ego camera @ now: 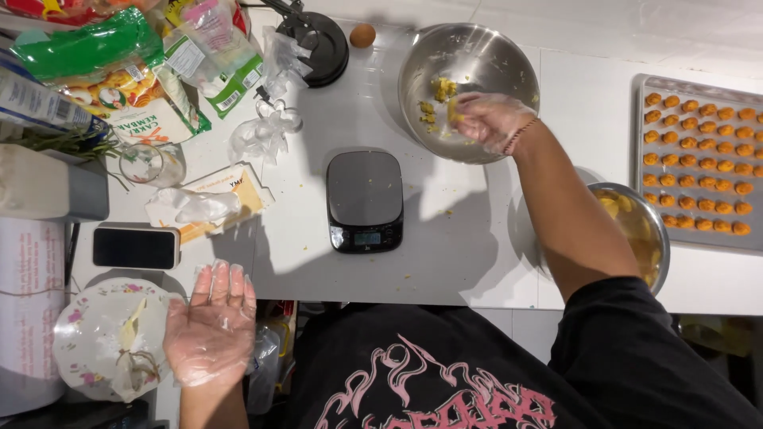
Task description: Rolling dough into small balls, coating them in powder, and arranging them on a baking tray
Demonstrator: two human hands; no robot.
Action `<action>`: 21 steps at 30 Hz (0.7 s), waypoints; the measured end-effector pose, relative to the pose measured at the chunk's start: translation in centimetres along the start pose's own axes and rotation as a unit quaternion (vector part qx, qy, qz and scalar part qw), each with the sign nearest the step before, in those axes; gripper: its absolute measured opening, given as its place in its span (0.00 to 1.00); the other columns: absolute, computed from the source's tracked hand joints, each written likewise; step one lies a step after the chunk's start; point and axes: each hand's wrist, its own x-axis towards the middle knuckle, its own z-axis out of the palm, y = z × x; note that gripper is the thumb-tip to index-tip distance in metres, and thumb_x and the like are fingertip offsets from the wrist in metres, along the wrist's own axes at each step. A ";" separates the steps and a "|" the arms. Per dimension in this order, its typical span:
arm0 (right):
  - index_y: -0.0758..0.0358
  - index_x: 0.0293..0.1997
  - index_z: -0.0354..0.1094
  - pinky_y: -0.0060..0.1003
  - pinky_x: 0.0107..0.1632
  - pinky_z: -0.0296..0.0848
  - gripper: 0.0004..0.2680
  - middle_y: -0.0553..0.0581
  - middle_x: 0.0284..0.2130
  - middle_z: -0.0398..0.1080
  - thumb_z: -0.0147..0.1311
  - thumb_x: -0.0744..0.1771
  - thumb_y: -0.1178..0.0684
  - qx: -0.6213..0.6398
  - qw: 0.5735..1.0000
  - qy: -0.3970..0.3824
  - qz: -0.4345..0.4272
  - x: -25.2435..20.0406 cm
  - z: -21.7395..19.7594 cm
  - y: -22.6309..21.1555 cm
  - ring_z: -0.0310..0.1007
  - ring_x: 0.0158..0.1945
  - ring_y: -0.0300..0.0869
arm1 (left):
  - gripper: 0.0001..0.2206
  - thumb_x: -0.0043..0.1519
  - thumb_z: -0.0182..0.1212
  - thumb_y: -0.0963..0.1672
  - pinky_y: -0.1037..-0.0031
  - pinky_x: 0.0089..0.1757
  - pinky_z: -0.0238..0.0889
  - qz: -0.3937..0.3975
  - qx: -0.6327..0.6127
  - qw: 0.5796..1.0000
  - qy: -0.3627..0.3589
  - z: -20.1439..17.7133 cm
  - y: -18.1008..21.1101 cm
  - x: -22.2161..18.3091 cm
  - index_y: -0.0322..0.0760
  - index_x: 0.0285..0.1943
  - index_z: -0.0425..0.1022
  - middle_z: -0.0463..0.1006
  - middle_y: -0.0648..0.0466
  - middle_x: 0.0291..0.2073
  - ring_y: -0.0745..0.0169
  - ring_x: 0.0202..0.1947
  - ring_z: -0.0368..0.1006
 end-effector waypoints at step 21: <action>0.49 0.25 0.55 0.31 0.24 0.53 0.11 0.48 0.19 0.51 0.55 0.67 0.48 0.106 0.972 0.024 -0.208 -1.5 11.5 12.4 0.53 0.20 0.38 | 0.29 0.73 0.31 0.57 0.64 0.51 0.73 -0.082 0.044 0.995 -0.047 3.9 4.6 3.6 0.42 0.49 0.80 0.84 0.49 0.46 0.53 0.50 0.79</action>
